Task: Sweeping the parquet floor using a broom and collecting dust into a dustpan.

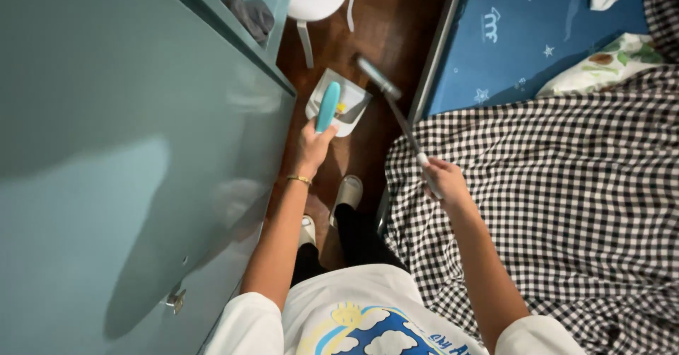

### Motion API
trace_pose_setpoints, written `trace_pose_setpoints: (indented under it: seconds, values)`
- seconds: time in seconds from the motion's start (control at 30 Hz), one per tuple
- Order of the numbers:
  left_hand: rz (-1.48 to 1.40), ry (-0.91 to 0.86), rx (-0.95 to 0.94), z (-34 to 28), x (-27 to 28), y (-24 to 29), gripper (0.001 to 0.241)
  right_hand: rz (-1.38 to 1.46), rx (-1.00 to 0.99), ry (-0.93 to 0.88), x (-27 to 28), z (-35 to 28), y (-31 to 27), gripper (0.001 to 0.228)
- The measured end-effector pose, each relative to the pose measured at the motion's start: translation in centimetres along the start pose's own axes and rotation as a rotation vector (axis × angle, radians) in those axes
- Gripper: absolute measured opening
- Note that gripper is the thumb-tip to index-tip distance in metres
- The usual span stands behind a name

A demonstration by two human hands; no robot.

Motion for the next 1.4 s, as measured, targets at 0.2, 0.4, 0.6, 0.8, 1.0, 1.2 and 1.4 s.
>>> trace_pose_setpoints:
  seconds: [0.2, 0.4, 0.6, 0.8, 1.0, 1.2, 1.4]
  values:
    - [-0.047, 0.054, -0.064, 3.0, -0.3, 1.1, 0.036, -0.085, 0.2, 0.084, -0.1, 3.2, -5.9, 0.054]
    - [0.02, -0.014, -0.014, 5.8, -2.6, 0.1, 0.039, -0.08, 0.295, 0.1, 0.0, 12.5, -11.5, 0.059]
    - [0.038, -0.009, -0.009, 7.5, -3.9, 2.0, 0.045, -0.238, 0.387, 0.152, -0.4, 24.2, -18.7, 0.06]
    - [-0.049, -0.028, 0.003, 8.0, -4.8, 1.7, 0.034, -0.26, 0.401, 0.212, -3.2, 29.0, -27.1, 0.053]
    - [-0.04, -0.017, 0.022, 7.4, -4.1, 3.1, 0.036, -0.285, 0.322, 0.178, -4.3, 35.8, -30.0, 0.049]
    - [-0.061, -0.03, 0.095, 7.5, -4.2, 3.4, 0.037, -0.279, 0.297, 0.158, -5.7, 39.1, -30.5, 0.034]
    - [-0.07, -0.049, 0.078, 8.5, -4.9, 2.5, 0.04, -0.566, 0.244, 0.17, -7.2, 31.4, -27.1, 0.032]
Point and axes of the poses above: each hand's wrist, its own z-axis towards the middle knuckle, its own x-axis out of the back of the hand, y = z × x, the point moved 4 cm from there along z, towards the middle knuckle, and after that the axes turned 14 degrees about -x, right-handed, at the moved point
